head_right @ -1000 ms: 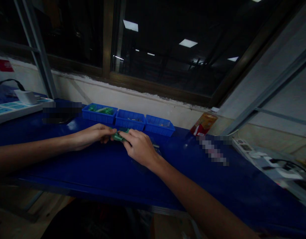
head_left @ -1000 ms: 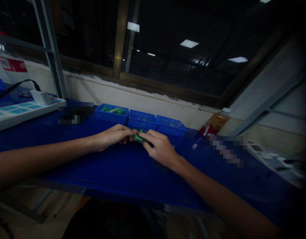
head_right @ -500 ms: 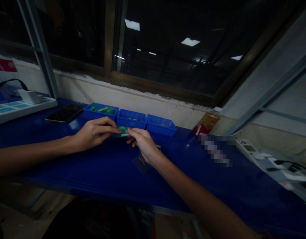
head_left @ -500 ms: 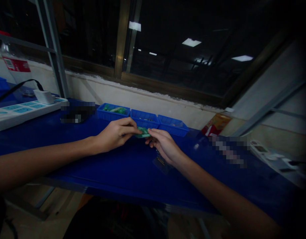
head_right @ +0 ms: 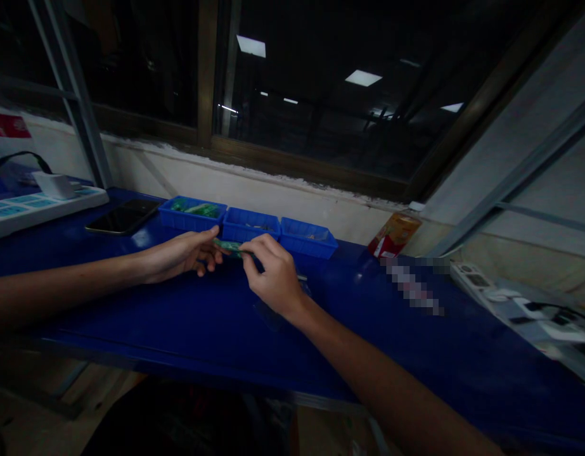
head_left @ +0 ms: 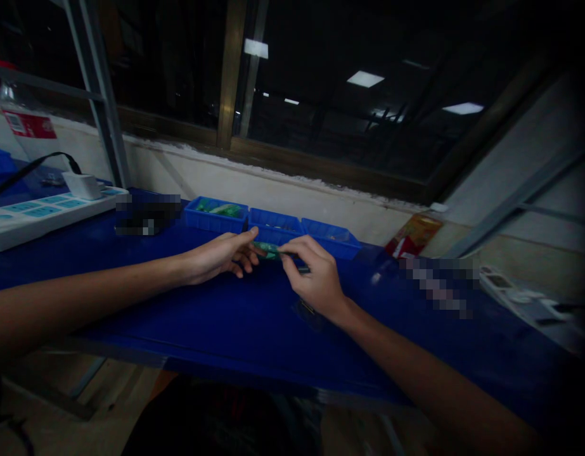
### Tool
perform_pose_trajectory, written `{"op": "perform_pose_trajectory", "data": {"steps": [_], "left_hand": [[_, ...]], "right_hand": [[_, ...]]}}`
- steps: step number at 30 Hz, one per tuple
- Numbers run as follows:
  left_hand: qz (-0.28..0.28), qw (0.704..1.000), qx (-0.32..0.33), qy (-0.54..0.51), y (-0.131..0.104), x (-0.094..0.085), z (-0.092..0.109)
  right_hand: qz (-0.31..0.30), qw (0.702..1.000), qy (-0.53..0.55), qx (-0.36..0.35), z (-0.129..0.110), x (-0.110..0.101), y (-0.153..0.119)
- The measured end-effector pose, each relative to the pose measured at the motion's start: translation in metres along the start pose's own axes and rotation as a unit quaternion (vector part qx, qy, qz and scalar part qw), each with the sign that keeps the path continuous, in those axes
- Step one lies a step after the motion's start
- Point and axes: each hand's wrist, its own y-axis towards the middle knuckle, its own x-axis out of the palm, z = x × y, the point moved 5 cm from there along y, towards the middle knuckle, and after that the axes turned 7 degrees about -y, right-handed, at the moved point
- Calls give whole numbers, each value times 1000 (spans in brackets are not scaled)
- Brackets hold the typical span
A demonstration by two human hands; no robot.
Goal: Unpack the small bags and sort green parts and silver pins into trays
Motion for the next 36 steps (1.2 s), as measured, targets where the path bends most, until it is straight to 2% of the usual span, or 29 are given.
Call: {"op": "perform_pose_trajectory", "data": {"steps": [3, 7, 9, 12, 14, 16, 18, 20, 22, 25, 28, 30, 32, 36], "left_hand": [[-2, 1000, 21, -3, 0, 1, 1], [19, 988, 117, 98, 0, -3, 8], [40, 955, 210, 205, -5, -3, 16], [40, 860, 347, 371, -17, 6, 26], [18, 810, 400, 428, -25, 13, 28], [0, 782, 428, 452, -29, 16, 27], [-9, 772, 437, 461, -30, 18, 27], [-11, 774, 429, 466, -28, 17, 26], [-6, 792, 406, 456, -25, 15, 26], [13, 860, 321, 397, -14, 7, 25], [29, 940, 189, 284, -3, -3, 17], [41, 972, 108, 205, 2, -7, 10], [43, 981, 74, 174, 2, -7, 6], [31, 972, 114, 205, 0, -2, 8]], "right_hand": [[-31, 997, -43, -55, -10, 0, -1], [-84, 993, -77, -40, -9, 6, -3], [-97, 993, -67, -6, -5, 9, -4], [-92, 994, -13, 60, 2, 11, -3], [-74, 991, 28, 112, 6, 11, -1], [-70, 983, 64, 154, 9, 11, 0], [-84, 973, 105, 188, 12, 15, 0], [-94, 959, 156, 219, 14, 19, -2], [-97, 945, 198, 242, 17, 22, -5], [-92, 948, 188, 238, 20, 21, -6], [-70, 981, 87, 159, 17, 13, -4], [-70, 994, 35, 77, 11, 11, -3], [-86, 996, 10, 13, 6, 11, -5], [-121, 992, -30, -29, 2, 14, -8]]}}
